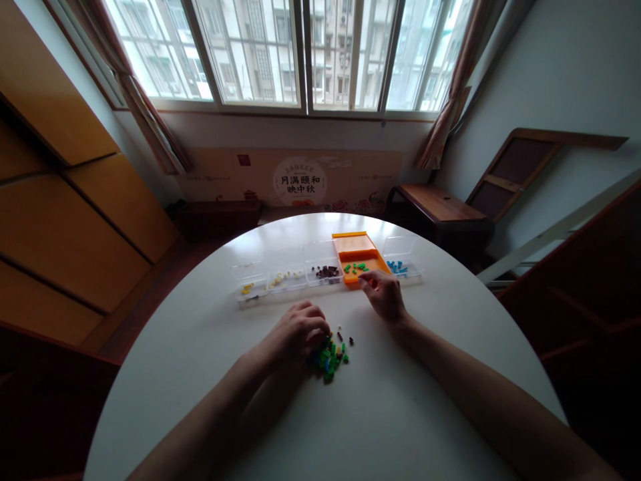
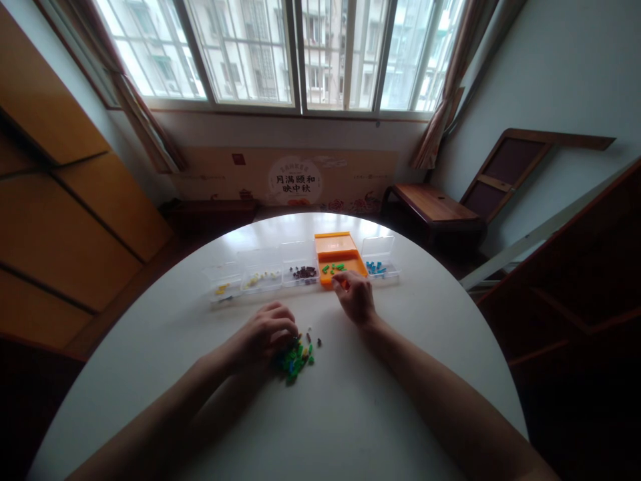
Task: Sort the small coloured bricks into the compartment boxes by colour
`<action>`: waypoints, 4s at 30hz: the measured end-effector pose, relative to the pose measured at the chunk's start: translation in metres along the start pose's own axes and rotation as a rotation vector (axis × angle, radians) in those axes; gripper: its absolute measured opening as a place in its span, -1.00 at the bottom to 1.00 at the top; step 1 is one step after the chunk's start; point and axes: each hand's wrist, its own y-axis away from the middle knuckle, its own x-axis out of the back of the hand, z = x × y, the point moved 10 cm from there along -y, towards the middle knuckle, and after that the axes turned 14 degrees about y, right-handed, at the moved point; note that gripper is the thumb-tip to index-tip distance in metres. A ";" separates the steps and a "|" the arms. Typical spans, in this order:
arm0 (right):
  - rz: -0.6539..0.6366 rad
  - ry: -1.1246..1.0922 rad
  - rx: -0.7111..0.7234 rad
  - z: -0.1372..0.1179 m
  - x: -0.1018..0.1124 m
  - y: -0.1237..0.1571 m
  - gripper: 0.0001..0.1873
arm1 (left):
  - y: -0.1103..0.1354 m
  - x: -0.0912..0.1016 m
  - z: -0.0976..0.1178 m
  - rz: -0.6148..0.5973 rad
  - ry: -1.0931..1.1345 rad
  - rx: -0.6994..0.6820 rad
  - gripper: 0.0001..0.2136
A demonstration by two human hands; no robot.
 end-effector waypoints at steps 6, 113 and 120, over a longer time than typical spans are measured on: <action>-0.009 0.004 0.039 -0.010 0.001 0.003 -0.85 | -0.001 -0.003 0.002 -0.049 -0.042 0.052 -0.92; -0.704 -0.426 0.131 -0.072 -0.041 0.044 -0.79 | 0.004 0.038 0.011 0.384 0.132 -0.082 -0.91; -0.642 -0.471 0.109 -0.075 -0.034 0.042 -0.78 | 0.004 0.037 0.025 0.423 -0.003 -0.162 -0.91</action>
